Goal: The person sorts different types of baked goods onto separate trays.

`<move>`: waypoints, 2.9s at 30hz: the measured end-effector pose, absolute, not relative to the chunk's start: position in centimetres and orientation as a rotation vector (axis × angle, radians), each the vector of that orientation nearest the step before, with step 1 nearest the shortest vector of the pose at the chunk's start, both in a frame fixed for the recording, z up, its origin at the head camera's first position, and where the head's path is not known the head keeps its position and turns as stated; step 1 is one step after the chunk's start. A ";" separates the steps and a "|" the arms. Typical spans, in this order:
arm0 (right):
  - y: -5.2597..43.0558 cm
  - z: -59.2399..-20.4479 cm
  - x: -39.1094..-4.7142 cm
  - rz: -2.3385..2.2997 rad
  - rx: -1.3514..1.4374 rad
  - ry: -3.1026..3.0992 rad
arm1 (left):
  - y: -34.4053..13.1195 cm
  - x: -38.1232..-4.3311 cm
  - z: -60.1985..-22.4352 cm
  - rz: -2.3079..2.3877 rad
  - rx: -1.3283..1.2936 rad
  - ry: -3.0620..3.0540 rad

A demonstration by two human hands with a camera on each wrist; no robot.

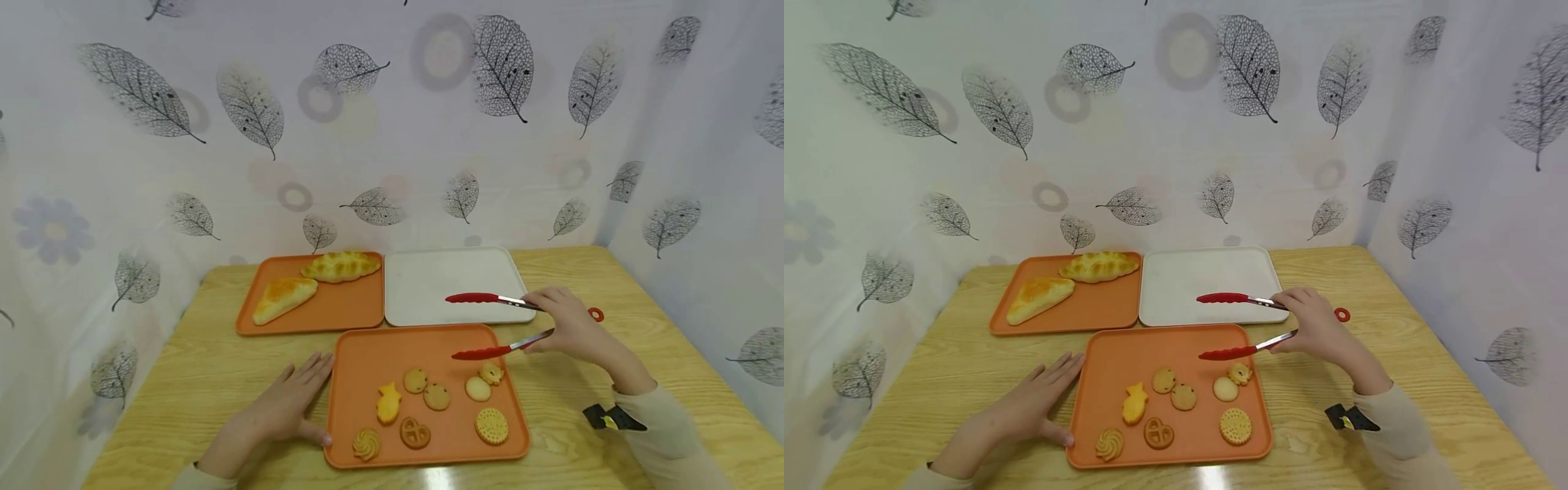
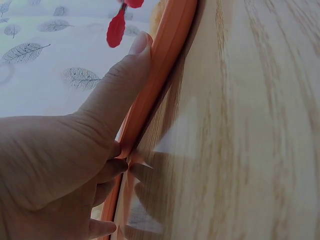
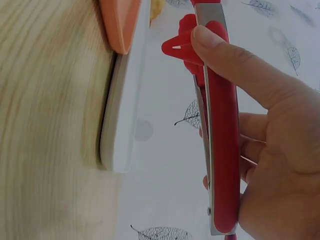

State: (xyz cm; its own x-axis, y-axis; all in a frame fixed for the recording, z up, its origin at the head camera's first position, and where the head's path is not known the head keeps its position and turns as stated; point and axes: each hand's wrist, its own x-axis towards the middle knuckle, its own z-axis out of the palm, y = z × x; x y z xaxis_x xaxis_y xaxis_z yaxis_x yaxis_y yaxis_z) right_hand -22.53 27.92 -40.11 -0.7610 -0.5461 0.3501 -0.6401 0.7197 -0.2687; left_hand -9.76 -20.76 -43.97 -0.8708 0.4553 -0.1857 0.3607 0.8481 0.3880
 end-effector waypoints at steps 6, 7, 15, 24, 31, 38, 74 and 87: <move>29.5 -40.3 -22.0 0.500 0.997 -2.681 | -20.9 -9.8 -44.1 0.498 0.627 2.766; 29.8 -40.3 -22.0 0.483 1.005 -2.680 | -20.9 -9.8 -44.2 0.495 0.628 2.768; 31.2 -39.8 -22.0 0.417 1.044 -2.715 | -21.0 -9.9 -44.4 0.512 0.607 2.741; 31.8 -39.0 -21.7 0.319 1.042 -2.816 | -21.0 -10.0 -44.4 0.522 0.585 2.723; 31.3 -38.2 -21.1 0.263 1.030 -2.848 | -21.0 -10.1 -44.1 0.539 0.601 2.720; 31.2 -38.0 -20.9 0.247 1.046 -2.842 | -21.1 -10.1 -44.3 0.535 0.613 2.726; 30.5 -39.4 -22.2 0.351 0.492 -2.487 | -21.0 -10.2 -44.1 0.545 0.593 2.714; 30.3 -39.9 -24.4 0.368 0.347 -2.487 | -20.8 -9.9 -43.6 0.549 0.602 2.725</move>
State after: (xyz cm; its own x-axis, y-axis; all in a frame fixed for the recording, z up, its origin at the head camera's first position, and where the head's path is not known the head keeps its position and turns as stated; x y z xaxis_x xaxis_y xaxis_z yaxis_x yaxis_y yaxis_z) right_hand -24.43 30.33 -39.91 -0.7893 -0.1620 0.5922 -0.3265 0.9276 -0.1813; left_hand -9.94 -20.78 -43.61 -0.8684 0.4534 -0.2007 0.3402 0.8393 0.4241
